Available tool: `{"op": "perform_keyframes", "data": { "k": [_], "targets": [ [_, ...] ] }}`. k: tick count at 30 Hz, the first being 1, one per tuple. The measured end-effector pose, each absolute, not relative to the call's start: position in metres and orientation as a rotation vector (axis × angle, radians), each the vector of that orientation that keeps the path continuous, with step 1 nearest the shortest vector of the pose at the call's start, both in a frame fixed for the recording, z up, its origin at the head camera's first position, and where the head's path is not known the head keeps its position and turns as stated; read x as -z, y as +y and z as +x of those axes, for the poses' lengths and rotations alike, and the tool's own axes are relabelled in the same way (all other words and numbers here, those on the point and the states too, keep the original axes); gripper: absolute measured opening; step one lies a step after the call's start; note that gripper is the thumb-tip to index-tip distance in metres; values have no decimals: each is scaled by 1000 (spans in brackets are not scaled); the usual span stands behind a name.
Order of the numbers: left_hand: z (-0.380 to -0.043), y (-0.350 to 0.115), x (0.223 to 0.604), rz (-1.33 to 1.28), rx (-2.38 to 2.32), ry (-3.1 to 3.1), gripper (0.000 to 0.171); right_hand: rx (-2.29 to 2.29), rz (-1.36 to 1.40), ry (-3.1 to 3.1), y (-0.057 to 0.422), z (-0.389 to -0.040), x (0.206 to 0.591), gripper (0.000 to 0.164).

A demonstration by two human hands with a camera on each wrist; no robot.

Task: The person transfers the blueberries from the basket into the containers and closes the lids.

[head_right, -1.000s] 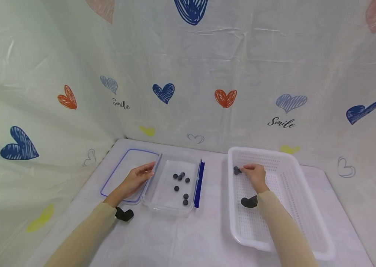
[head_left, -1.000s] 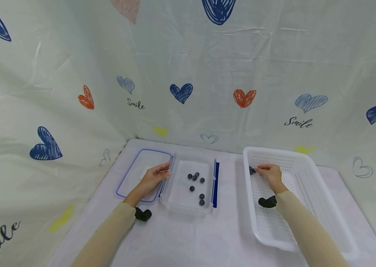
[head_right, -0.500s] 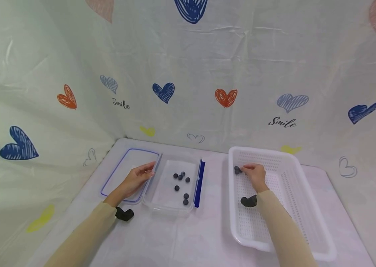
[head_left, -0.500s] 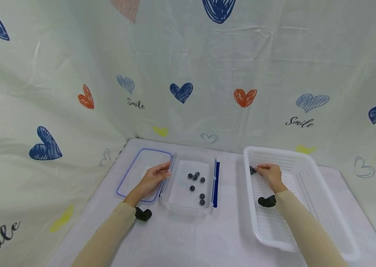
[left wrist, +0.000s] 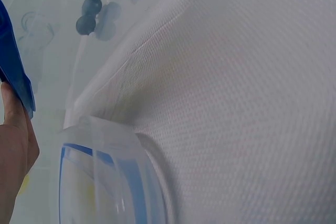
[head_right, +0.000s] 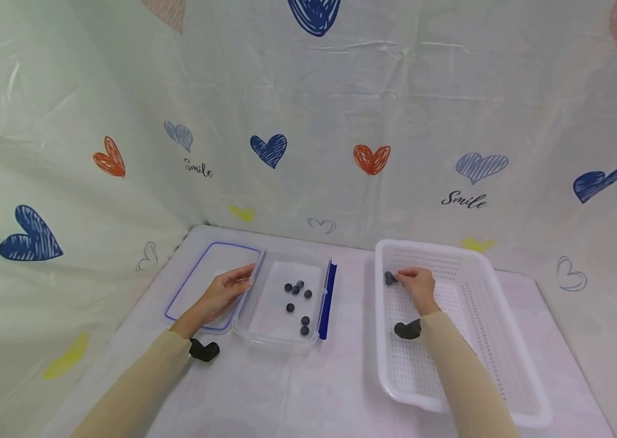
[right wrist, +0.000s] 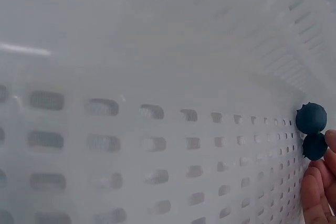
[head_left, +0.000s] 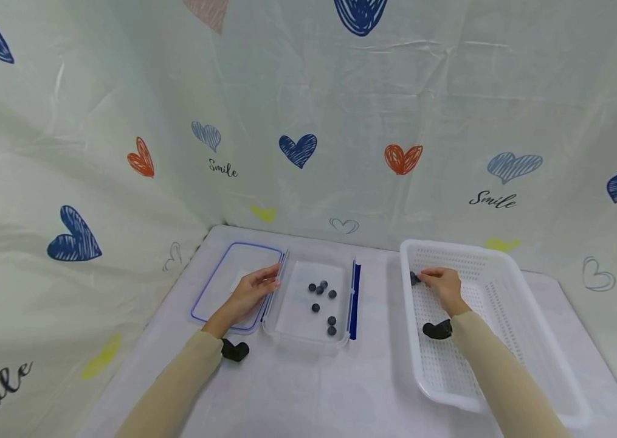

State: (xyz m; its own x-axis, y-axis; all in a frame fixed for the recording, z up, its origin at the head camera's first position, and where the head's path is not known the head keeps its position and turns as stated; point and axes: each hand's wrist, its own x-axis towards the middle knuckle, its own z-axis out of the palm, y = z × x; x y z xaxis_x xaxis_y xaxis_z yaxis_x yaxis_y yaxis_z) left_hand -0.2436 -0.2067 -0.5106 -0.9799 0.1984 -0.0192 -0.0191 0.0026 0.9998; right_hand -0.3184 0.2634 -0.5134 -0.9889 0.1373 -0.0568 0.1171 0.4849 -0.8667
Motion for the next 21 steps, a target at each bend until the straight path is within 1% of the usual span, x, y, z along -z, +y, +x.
{"op": "perform_keyframes", "data": {
  "k": [12, 21],
  "targets": [
    [-245, -207, 513, 191, -2083, 2134, 59, -1417, -212, -2758, 264, -321, 516, 30],
    [-246, -208, 513, 199, -2075, 2135, 60, -1452, -198, -2765, 264, -320, 514, 29]
  ]
}}
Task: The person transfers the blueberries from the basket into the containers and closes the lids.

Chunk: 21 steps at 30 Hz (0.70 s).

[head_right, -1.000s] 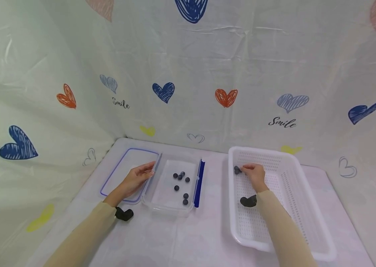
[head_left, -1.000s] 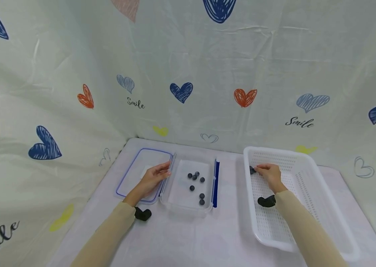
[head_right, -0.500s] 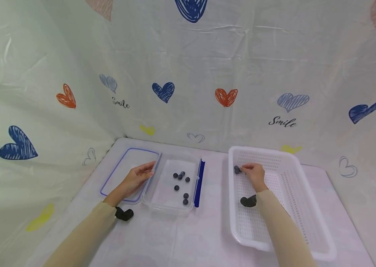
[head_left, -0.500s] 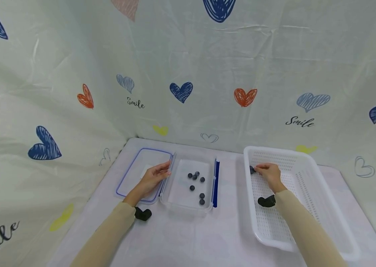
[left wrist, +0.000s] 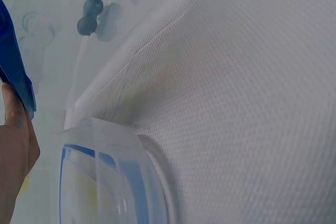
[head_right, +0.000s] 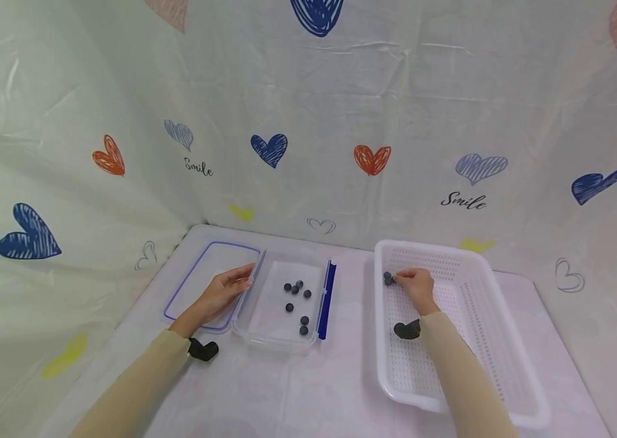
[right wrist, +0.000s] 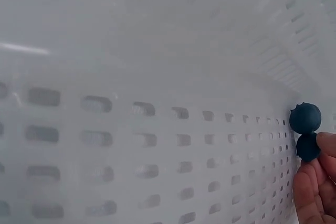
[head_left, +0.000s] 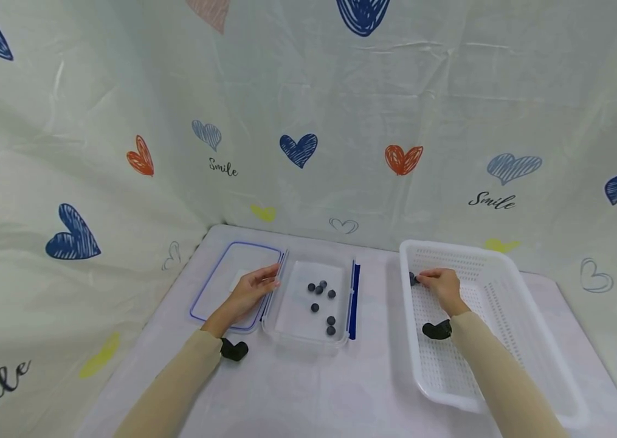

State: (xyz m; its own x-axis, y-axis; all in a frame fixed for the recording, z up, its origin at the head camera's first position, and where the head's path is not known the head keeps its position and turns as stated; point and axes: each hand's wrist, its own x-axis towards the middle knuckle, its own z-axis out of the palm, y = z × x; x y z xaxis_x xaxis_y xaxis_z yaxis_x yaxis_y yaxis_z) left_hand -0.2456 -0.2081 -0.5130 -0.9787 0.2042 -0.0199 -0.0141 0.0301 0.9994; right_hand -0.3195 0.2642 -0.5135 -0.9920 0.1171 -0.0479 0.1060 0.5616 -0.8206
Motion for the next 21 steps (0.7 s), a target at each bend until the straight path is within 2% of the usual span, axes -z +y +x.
{"op": "perform_keyframes", "data": {
  "k": [21],
  "targets": [
    [-246, -207, 513, 185, -2079, 2138, 60, -1648, -290, -2655, 274, -314, 504, 32]
  ]
}}
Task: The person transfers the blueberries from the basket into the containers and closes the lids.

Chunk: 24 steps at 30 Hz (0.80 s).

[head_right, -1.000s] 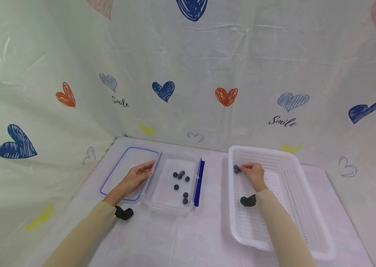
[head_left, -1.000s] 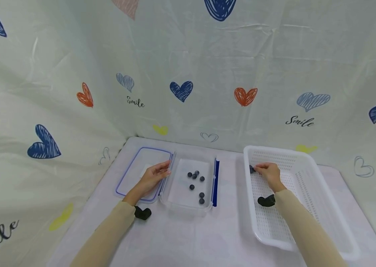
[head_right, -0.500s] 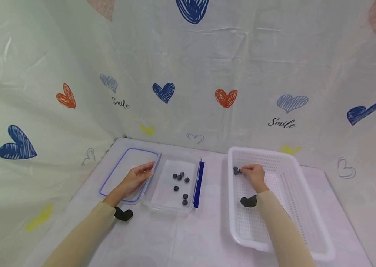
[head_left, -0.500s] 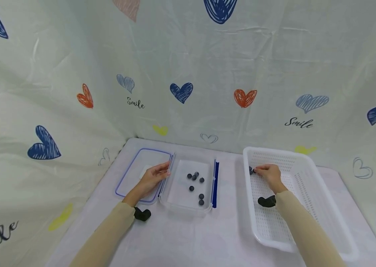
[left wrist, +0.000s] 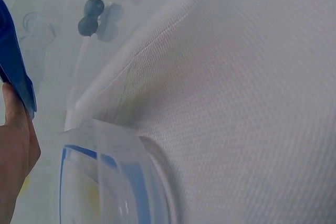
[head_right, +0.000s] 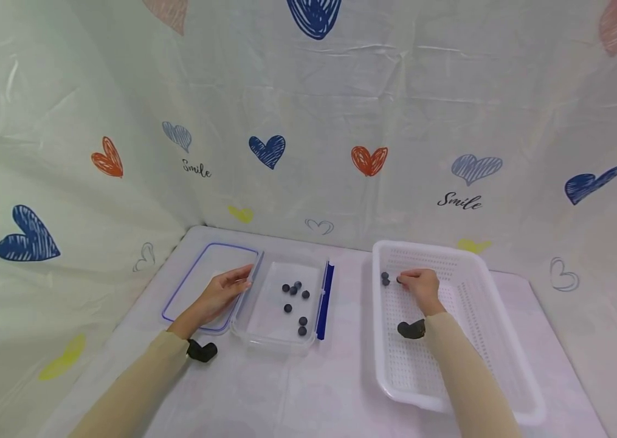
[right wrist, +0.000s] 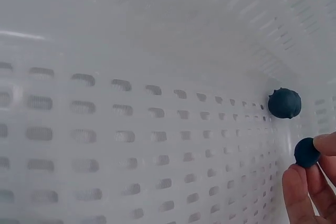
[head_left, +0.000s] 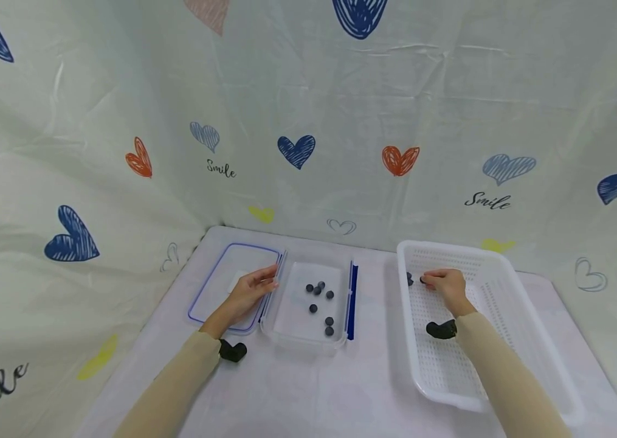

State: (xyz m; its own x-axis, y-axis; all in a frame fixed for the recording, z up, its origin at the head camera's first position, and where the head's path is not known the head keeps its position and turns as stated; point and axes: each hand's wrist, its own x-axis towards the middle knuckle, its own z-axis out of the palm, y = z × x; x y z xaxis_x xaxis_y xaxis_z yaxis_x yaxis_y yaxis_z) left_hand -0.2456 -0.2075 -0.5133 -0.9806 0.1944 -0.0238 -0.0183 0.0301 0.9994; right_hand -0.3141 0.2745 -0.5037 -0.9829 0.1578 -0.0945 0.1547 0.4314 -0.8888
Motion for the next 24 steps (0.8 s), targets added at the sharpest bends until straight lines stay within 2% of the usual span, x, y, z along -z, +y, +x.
{"op": "perform_keyframes", "data": {
  "k": [8, 15, 24],
  "targets": [
    [-246, -207, 515, 158, -2098, 2129, 58, -1651, -285, -2692, 278, -312, 494, 32],
    [-247, -208, 515, 190, -2097, 2124, 59, -1793, -196, -2604, 282, -308, 481, 19],
    [-248, -207, 513, 182, -2085, 2141, 60, -1788, -212, -2588, 283, -306, 470, 33]
  ]
}}
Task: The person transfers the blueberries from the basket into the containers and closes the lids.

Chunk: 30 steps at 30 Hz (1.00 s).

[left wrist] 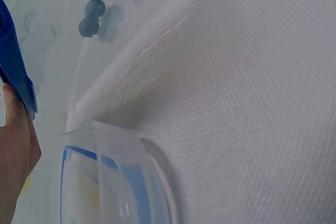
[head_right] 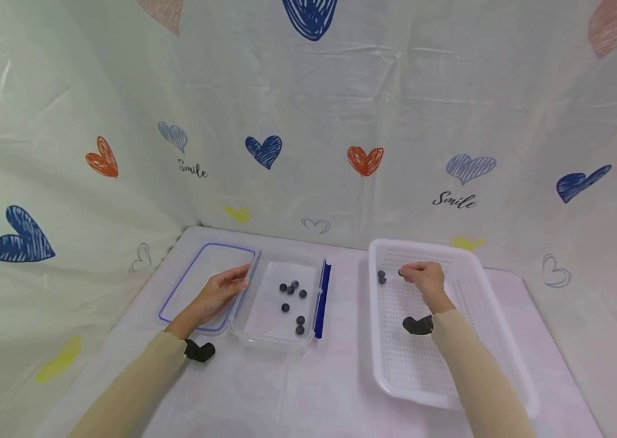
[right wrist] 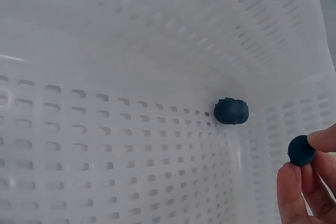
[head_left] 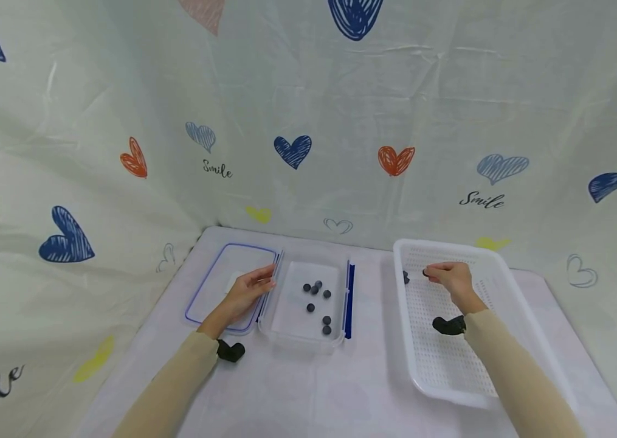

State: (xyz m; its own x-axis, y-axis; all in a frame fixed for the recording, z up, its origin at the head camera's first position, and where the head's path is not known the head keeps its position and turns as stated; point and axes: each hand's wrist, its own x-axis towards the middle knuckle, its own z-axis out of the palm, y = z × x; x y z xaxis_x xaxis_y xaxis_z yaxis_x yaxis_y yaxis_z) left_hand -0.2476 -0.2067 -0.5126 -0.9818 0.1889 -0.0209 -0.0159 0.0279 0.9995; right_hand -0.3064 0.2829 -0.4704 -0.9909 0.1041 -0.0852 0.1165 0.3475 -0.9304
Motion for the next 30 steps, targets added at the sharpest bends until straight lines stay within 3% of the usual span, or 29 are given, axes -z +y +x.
{"op": "perform_keyframes", "data": {
  "k": [19, 30],
  "targets": [
    [-245, -207, 507, 176, -2077, 2148, 58, 1917, 72, 2442, 275, -291, 433, 41],
    [-246, -206, 508, 176, -2064, 2145, 58, 1883, 97, 2464, 253, -285, 412, 37]
  ]
}}
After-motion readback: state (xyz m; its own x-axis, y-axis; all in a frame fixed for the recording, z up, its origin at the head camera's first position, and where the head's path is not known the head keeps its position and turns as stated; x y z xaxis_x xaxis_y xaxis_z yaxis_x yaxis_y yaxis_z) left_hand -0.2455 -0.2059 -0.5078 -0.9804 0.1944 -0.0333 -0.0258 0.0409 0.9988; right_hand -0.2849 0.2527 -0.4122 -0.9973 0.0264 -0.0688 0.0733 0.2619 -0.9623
